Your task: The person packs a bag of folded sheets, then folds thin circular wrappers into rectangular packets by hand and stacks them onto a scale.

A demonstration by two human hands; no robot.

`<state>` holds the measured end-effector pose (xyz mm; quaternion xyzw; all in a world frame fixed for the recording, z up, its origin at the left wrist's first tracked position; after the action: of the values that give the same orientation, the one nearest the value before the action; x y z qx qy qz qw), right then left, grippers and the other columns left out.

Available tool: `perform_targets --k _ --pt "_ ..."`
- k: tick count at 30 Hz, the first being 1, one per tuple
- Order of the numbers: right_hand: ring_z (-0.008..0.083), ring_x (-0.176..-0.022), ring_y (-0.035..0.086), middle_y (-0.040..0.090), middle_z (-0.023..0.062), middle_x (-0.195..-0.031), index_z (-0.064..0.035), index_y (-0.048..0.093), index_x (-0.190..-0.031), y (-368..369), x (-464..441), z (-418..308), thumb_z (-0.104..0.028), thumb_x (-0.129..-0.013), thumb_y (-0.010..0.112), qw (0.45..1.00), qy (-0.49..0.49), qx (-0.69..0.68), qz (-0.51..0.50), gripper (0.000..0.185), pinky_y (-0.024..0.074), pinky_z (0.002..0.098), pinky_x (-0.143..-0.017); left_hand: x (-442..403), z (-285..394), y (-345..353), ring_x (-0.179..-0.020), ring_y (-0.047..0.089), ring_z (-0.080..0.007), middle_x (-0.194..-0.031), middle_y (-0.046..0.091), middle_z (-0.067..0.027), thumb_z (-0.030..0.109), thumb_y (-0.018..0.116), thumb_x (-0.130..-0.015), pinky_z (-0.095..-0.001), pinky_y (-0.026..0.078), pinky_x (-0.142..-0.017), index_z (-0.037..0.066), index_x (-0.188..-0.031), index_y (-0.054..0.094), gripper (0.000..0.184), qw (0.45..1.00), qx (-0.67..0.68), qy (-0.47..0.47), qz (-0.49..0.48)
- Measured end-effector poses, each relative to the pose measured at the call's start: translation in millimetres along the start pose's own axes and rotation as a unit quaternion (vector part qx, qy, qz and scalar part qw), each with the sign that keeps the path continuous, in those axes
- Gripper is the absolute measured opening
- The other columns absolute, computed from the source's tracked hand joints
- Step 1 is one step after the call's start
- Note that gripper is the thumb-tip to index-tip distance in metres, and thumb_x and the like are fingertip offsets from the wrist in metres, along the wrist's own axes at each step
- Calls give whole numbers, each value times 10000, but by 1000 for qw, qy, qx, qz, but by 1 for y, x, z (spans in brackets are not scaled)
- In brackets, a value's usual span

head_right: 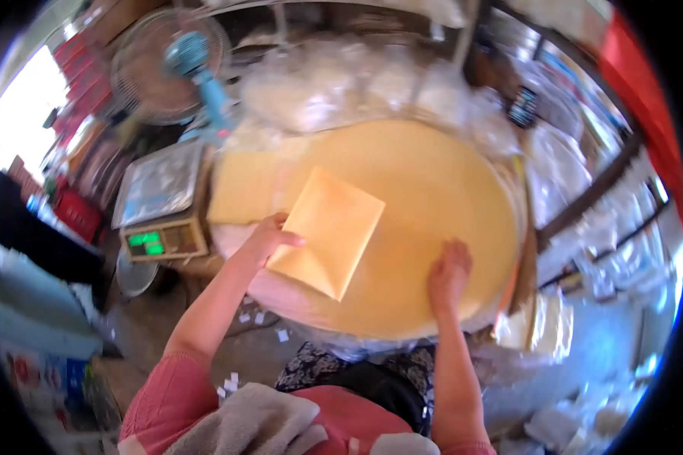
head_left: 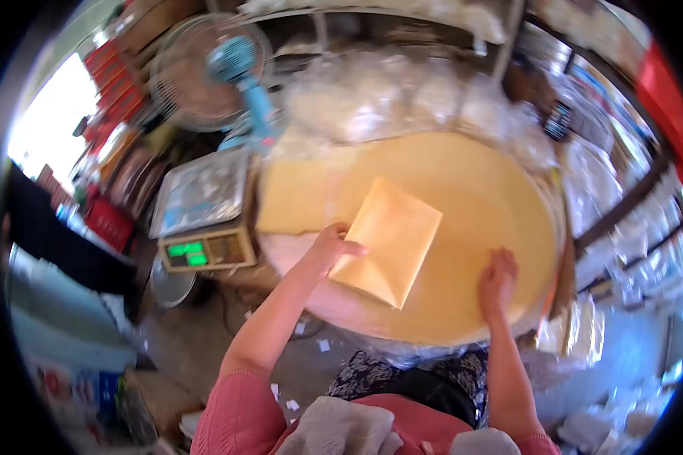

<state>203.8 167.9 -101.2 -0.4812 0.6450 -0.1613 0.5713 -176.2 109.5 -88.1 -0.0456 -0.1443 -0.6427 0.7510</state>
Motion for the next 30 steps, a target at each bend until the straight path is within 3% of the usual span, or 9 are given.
perform_targets --k 6,10,14,18,21,25,27,28,30 --pt "363 -1244 435 534 192 -1273 -23 584 -1169 -3 -3 -5 -25 -840 480 1000 8 23 -16 346 322 457 -1059 39 65 -155 -817 668 -254 -974 665 -149 17 752 -585 -367 558 -774 -50 -1151 555 603 983 59 79 154" --pt "370 -1243 431 519 194 -1284 -21 571 -1183 0 -3 -7 -22 -842 485 999 -9 36 -15 352 321 467 -1052 67 92 -293 -862 645 -250 -979 643 -158 153 756 -642 -368 536 -794 -30 -1113 572 538 943 48 142 296" --pt "378 -1246 424 503 193 -1298 -21 559 -1193 5 -2 -4 -22 -843 494 998 -20 59 -18 356 318 486 -1047 51 82 -392 -927 629 -246 -1005 644 -150 169 713 -714 -363 500 -843 -20 -1086 594 433 964 74 82 240" --pt "377 -1251 419 492 192 -1309 -18 556 -1197 4 -3 -7 -20 -845 493 998 -16 62 -26 358 317 485 -1048 39 54 -423 -937 628 -252 -1029 646 -131 166 700 -745 -354 483 -872 -15 -1096 597 408 964 100 35 244" --pt "375 -1252 416 488 192 -1309 -23 553 -1205 3 -3 -9 -10 -837 487 997 -6 71 -32 373 316 483 -1051 34 44 -427 -896 652 -261 -1015 659 -145 131 677 -780 -368 524 -821 -35 -1111 585 382 957 113 13 268" --pt "372 -1258 409 485 193 -1312 -33 548 -1218 3 -2 -5 -8 -830 484 998 13 57 -39 394 314 474 -1057 33 42 -433 -892 652 -223 -1016 666 -110 218 729 -775 -346 520 -767 -17 -1081 619 401 965 22 -12 259" --pt "370 -1264 403 482 193 -1315 -37 546 -1224 6 -3 -4 -11 -828 486 998 8 48 -43 401 315 469 -1058 46 53 -426 -843 658 -275 -950 675 -110 189 729 -757 -373 519 -756 -15 -1082 620 399 924 -74 -51 372" --pt "372 -1260 408 487 195 -1309 -32 550 -1217 6 -3 -2 -16 -827 490 998 0 52 -43 395 322 468 -1055 55 69 -422 -868 647 -296 -969 667 -118 168 719 -755 -378 510 -778 -9 -1087 616 390 872 -216 -8 439" --pt "376 -1251 419 497 198 -1297 -21 556 -1204 7 -2 0 -27 -826 497 997 -15 59 -38 382 334 464 -1048 71 107 -390 -919 625 -338 -1008 649 -135 126 700 -752 -387 492 -822 3 -1097 608 378 694 -478 83 532"
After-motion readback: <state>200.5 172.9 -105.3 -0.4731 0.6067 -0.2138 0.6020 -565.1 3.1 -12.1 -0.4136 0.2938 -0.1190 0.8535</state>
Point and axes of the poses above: each hand's wrist, its own x-axis away from the middle knuckle, its own y-axis out of the palm, z = x × y, the point moved 8 cm from there along -x, towards the middle knuckle
